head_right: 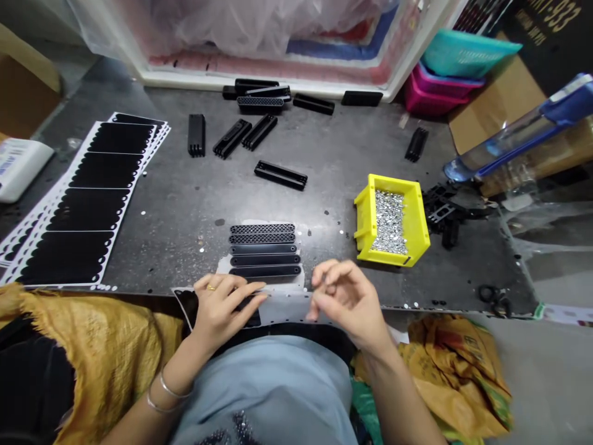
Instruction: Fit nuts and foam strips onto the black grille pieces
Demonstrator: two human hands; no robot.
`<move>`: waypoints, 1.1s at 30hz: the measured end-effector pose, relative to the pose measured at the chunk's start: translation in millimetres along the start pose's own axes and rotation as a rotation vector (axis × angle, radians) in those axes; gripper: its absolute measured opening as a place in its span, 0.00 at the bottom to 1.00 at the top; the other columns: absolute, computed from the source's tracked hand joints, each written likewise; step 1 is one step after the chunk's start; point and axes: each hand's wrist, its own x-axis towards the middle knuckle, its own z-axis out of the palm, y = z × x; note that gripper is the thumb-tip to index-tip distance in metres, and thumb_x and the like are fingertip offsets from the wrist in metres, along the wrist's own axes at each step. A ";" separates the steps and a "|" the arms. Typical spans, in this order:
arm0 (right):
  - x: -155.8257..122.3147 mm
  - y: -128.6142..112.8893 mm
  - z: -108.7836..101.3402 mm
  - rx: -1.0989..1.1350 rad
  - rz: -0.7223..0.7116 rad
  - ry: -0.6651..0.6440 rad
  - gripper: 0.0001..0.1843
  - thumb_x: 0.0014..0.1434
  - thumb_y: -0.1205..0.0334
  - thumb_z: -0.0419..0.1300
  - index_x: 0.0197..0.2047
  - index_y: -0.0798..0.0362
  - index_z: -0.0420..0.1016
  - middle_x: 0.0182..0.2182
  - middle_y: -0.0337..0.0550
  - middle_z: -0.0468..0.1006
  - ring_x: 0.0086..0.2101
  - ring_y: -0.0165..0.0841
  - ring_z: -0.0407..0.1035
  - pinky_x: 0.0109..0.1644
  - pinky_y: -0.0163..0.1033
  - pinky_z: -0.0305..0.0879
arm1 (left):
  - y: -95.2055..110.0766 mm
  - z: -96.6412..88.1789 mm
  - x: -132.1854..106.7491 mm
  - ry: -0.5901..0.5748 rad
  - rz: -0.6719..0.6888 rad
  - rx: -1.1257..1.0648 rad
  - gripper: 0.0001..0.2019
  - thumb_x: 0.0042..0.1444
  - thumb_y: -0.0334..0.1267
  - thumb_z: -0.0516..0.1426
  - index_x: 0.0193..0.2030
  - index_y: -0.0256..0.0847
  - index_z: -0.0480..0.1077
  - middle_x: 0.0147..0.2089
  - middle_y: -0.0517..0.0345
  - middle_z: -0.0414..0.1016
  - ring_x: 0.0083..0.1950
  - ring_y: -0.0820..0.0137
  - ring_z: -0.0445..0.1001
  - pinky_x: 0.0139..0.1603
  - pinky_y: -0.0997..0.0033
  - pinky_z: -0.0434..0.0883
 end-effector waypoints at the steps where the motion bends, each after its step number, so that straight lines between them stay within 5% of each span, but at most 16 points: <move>1: 10.0 -1.8 0.5 -0.101 -0.006 0.035 0.14 0.68 0.60 0.63 0.55 0.40 0.74 0.44 0.40 0.72 0.30 0.29 0.73 0.32 0.39 0.76 | -1.3 -1.9 2.9 0.040 -0.029 -0.006 0.05 0.65 0.43 0.63 0.46 0.52 0.79 0.36 0.63 0.81 0.38 0.67 0.76 0.51 0.59 0.57; 4: 47.9 2.8 18.2 -0.530 -0.127 -0.008 0.22 0.70 0.64 0.59 0.64 0.40 0.73 0.47 0.46 0.74 0.43 0.36 0.74 0.46 0.44 0.77 | -12.3 -11.1 22.8 0.145 -0.257 -0.012 0.05 0.67 0.41 0.59 0.44 0.50 0.78 0.38 0.61 0.82 0.43 0.64 0.77 0.56 0.56 0.58; 7: 84.4 18.5 46.0 -0.731 -0.280 -0.180 0.24 0.73 0.65 0.55 0.69 0.43 0.67 0.49 0.47 0.78 0.49 0.39 0.74 0.55 0.48 0.72 | -33.9 -18.1 45.4 0.088 -0.454 -0.051 0.07 0.68 0.42 0.57 0.45 0.49 0.78 0.41 0.60 0.84 0.46 0.62 0.77 0.59 0.54 0.58; 11: 110.8 34.5 65.2 -0.776 -0.375 -0.298 0.12 0.73 0.63 0.56 0.52 0.47 0.81 0.47 0.46 0.82 0.45 0.38 0.74 0.51 0.47 0.71 | -56.0 -18.4 57.0 -0.011 -0.533 -0.184 0.09 0.67 0.43 0.57 0.40 0.49 0.79 0.40 0.62 0.85 0.46 0.61 0.78 0.60 0.53 0.59; 26: 114.2 31.5 64.0 -0.750 -0.352 -0.332 0.11 0.72 0.65 0.57 0.46 0.48 0.83 0.45 0.46 0.81 0.41 0.37 0.72 0.49 0.47 0.72 | -60.0 -11.8 61.6 -0.022 -0.622 -0.289 0.07 0.61 0.43 0.62 0.33 0.48 0.78 0.34 0.62 0.82 0.41 0.63 0.77 0.61 0.52 0.64; 29: 110.2 23.6 52.3 -0.765 -0.325 -0.339 0.10 0.71 0.63 0.59 0.48 0.49 0.83 0.47 0.47 0.81 0.45 0.38 0.73 0.51 0.48 0.72 | -61.4 -11.2 62.7 -0.023 -0.617 -0.301 0.06 0.60 0.42 0.63 0.32 0.47 0.78 0.33 0.62 0.80 0.40 0.64 0.76 0.57 0.54 0.66; 33: 101.5 18.4 24.0 -0.712 -0.156 -0.192 0.08 0.70 0.61 0.62 0.48 0.49 0.83 0.41 0.45 0.80 0.40 0.35 0.75 0.46 0.43 0.73 | -62.6 -10.9 62.1 -0.015 -0.601 -0.320 0.07 0.61 0.41 0.62 0.31 0.47 0.77 0.33 0.61 0.80 0.40 0.64 0.75 0.55 0.55 0.67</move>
